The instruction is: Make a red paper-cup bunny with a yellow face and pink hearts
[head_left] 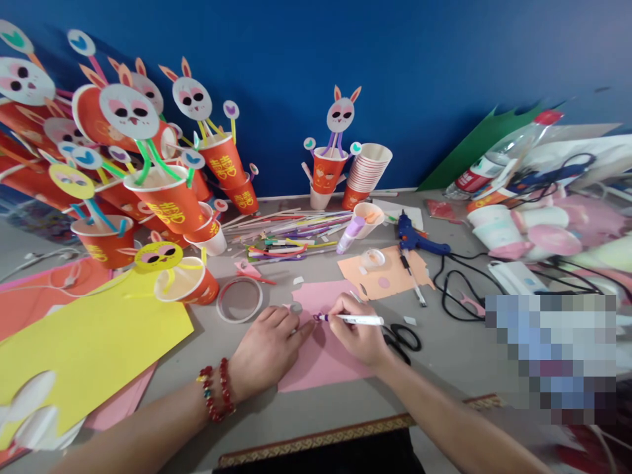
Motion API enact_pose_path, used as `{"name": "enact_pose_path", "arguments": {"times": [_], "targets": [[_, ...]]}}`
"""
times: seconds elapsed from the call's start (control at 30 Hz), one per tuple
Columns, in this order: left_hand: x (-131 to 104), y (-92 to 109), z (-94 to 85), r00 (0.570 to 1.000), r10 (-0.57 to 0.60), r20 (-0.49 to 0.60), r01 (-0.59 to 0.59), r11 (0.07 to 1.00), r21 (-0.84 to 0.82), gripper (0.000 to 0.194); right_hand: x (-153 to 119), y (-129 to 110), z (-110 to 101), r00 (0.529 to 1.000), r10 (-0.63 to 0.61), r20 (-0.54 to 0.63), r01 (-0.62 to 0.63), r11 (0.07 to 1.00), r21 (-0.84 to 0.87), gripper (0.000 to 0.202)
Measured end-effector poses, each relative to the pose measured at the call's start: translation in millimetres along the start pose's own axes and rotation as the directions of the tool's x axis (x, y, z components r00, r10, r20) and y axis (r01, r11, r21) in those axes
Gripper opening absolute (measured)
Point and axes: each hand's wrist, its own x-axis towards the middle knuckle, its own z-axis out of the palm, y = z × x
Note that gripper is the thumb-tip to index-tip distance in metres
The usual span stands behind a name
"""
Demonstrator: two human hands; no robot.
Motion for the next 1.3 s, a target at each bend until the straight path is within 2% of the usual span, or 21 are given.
{"name": "enact_pose_path", "arguments": {"times": [0.97,1.17,1.3], "targets": [[0.1,0.0,1.2,1.0,-0.01,0.007,0.01,1.0,0.0,0.033,0.9,0.3,-0.2,1.0,-0.016,0.021,0.016,1.0,-0.019,0.016],[-1.0,-0.7,1.9,1.0,-0.006,0.002,0.006,1.0,-0.001,0.038,0.4,-0.4,0.2,1.0,0.0,0.008,0.0,1.0,-0.002,0.017],[-0.5,-0.5,1.2,1.0,-0.007,0.006,0.007,1.0,0.0,0.034,0.7,0.2,0.7,1.0,0.001,0.018,-0.001,1.0,0.002,0.015]]}}
